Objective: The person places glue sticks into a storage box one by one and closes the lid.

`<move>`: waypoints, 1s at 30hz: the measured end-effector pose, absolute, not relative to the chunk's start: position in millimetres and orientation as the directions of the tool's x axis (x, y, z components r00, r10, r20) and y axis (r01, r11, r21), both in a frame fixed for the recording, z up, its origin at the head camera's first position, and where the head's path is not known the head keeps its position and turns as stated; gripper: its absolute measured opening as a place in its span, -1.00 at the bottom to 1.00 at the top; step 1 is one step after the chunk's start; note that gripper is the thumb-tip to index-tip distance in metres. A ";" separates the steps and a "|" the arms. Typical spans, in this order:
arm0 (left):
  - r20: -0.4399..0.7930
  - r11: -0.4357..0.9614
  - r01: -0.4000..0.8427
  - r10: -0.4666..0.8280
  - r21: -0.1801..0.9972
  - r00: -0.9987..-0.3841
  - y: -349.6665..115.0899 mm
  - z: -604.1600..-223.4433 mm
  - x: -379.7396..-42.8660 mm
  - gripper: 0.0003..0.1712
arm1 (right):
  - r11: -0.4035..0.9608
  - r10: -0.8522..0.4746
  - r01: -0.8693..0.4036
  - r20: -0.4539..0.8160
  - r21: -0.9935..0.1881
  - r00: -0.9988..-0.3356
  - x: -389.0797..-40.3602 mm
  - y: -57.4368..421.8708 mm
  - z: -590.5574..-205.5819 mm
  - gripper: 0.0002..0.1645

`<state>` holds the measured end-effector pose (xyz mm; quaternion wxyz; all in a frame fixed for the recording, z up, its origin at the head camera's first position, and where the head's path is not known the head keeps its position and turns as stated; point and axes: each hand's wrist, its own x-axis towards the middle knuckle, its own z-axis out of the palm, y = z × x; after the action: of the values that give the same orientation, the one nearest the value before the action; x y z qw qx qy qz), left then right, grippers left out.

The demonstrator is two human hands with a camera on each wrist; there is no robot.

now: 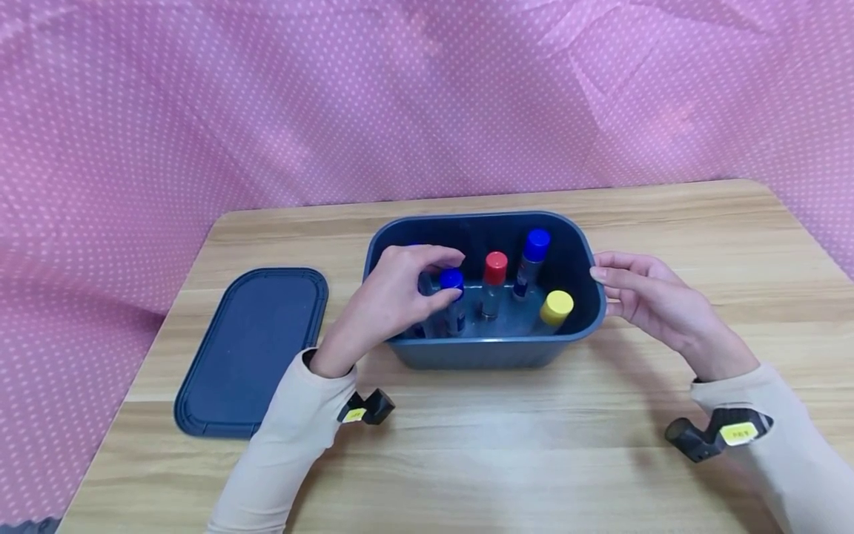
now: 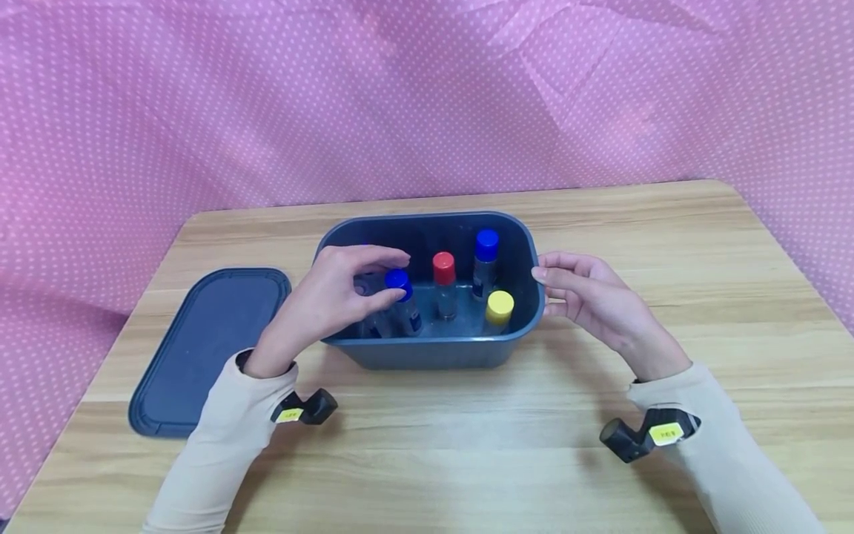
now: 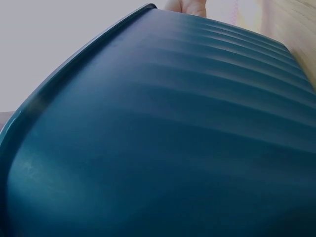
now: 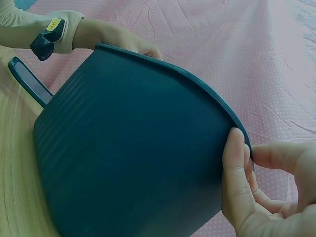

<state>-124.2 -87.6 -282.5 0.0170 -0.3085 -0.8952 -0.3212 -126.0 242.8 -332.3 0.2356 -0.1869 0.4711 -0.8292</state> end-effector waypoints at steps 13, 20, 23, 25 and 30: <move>0.234 0.604 0.564 0.537 0.564 -0.810 -88.5 -282.4 -121.6 -0.54 | -0.446 -0.556 0.212 0.083 -0.870 -0.827 -124.2 241.7 -330.9 -0.64; 0.244 0.589 0.570 0.541 0.573 -0.805 -88.7 -282.2 -120.2 -0.55 | -0.444 -0.555 0.213 0.081 -0.870 -0.828 -123.4 242.0 -331.3 -0.65; 0.265 0.574 0.572 0.531 0.586 -0.805 -88.5 -282.7 -120.5 -0.56 | -0.442 -0.555 0.211 0.082 -0.872 -0.828 -123.0 242.2 -330.9 -0.65; 0.287 0.552 0.574 0.521 0.605 -0.804 -88.8 -283.0 -121.2 -0.57 | -0.445 -0.555 0.211 0.083 -0.871 -0.828 -122.7 242.2 -330.7 -0.65; 0.364 0.487 0.574 0.462 0.658 -0.809 -96.7 -278.8 -119.7 -0.63 | -0.445 -0.555 0.208 0.086 -0.871 -0.827 -122.1 240.9 -331.5 -0.64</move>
<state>-119.7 -96.7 -278.8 0.0689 -0.3012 -0.8595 -0.4072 -122.1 240.9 -331.5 0.2297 -0.1832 0.4740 -0.8301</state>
